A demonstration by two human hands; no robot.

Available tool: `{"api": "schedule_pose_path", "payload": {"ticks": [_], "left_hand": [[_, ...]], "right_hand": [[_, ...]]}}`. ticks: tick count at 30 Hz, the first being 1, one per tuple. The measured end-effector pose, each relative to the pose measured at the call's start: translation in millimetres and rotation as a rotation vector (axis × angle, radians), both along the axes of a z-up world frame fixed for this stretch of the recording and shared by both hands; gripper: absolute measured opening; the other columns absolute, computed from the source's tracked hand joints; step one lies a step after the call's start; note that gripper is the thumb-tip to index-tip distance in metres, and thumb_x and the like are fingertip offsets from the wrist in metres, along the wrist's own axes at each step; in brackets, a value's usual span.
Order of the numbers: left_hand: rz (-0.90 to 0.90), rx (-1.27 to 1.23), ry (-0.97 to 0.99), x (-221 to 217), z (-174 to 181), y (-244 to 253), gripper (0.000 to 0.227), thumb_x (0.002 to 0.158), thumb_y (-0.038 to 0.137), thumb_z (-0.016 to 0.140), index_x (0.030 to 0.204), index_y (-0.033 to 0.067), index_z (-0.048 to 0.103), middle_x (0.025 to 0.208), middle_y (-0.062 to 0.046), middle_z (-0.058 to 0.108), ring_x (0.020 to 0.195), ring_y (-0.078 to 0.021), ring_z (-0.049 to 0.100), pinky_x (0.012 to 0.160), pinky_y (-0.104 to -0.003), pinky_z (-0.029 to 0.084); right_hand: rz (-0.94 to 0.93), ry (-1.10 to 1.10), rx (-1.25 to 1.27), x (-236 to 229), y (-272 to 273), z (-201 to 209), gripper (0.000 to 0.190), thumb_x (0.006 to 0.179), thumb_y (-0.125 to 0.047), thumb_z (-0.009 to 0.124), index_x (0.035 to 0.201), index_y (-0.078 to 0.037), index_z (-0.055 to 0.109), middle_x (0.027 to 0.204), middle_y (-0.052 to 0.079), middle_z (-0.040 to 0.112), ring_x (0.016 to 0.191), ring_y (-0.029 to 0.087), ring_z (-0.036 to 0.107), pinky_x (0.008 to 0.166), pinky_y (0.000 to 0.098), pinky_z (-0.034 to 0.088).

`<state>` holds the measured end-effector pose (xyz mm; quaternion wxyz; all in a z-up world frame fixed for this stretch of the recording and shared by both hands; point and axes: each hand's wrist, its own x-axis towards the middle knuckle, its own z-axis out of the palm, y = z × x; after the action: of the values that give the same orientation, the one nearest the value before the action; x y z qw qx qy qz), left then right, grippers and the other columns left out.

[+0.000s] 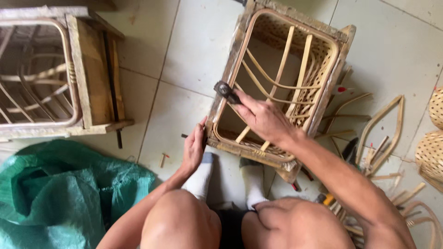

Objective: The person applies glue to the joints of a rectangular bamboo basket frame and uses pliers to press and adjust the bamboo strips into place. The person works on the frame while sitting on the floor, repeatedly applying adhesive and securing the structure.

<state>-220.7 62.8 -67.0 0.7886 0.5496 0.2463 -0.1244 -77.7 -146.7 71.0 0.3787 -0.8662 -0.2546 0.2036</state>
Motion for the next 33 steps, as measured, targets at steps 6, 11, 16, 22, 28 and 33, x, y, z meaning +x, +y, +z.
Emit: {"api": "schedule_pose_path", "payload": {"ticks": [6,11,16,22,28,33], "left_hand": [[0.014,0.139,-0.057,1,0,-5,0.058,0.113,0.041,0.034,0.146,0.0002,0.059,0.070,0.010,0.039,0.061,-0.0033,0.032,0.054,-0.021,0.026],[0.013,0.166,-0.031,2,-3,-3,0.061,0.112,0.043,0.031,0.145,-0.0003,0.058,0.083,0.008,0.054,0.071,-0.0035,0.045,0.062,-0.022,0.037],[0.019,0.239,-0.011,16,-3,-2,0.064,0.112,0.044,0.031,0.141,-0.0016,0.065,0.086,-0.002,0.059,0.066,-0.0072,0.041,0.058,-0.023,0.034],[0.038,0.093,-0.167,0,1,-6,0.067,0.112,0.045,0.028,0.142,-0.0076,0.056,0.133,-0.012,0.067,0.121,-0.0156,0.062,0.105,-0.027,0.046],[0.049,0.031,-0.045,4,4,-5,0.070,0.112,0.046,0.025,0.145,-0.0051,0.058,0.129,-0.018,0.068,0.110,-0.0230,0.053,0.094,-0.033,0.042],[0.071,0.034,-0.223,19,2,-4,0.070,0.110,0.050,0.028,0.140,-0.0053,0.058,0.133,-0.011,0.067,0.120,-0.0155,0.063,0.104,-0.027,0.048]], "right_hand": [[0.040,-0.140,0.035,-23,3,9,0.044,0.109,-0.021,0.056,0.147,0.000,0.050,0.082,0.018,0.069,0.058,0.021,0.064,0.051,0.0352,0.054],[0.002,-0.119,0.086,-24,1,15,0.044,0.104,-0.018,0.060,0.145,0.000,0.053,0.093,0.018,0.072,0.053,0.018,0.064,0.048,0.0347,0.055],[-0.094,0.120,-0.157,-16,5,15,0.045,0.105,-0.019,0.055,0.147,-0.004,0.051,0.058,0.013,0.063,0.040,0.020,0.053,0.037,0.0379,0.047],[-0.016,0.103,-0.142,-24,7,13,0.044,0.105,-0.022,0.053,0.147,-0.006,0.052,0.060,0.013,0.063,0.040,0.019,0.053,0.040,0.0360,0.049],[0.016,-0.355,0.287,-62,3,9,0.043,0.114,-0.024,0.055,0.153,-0.005,0.049,0.101,0.019,0.073,0.079,0.022,0.072,0.067,0.0340,0.059],[-0.010,-0.273,0.175,-53,11,1,0.044,0.109,-0.023,0.057,0.147,-0.003,0.053,0.091,0.018,0.071,0.068,0.020,0.070,0.059,0.0334,0.058]]}}
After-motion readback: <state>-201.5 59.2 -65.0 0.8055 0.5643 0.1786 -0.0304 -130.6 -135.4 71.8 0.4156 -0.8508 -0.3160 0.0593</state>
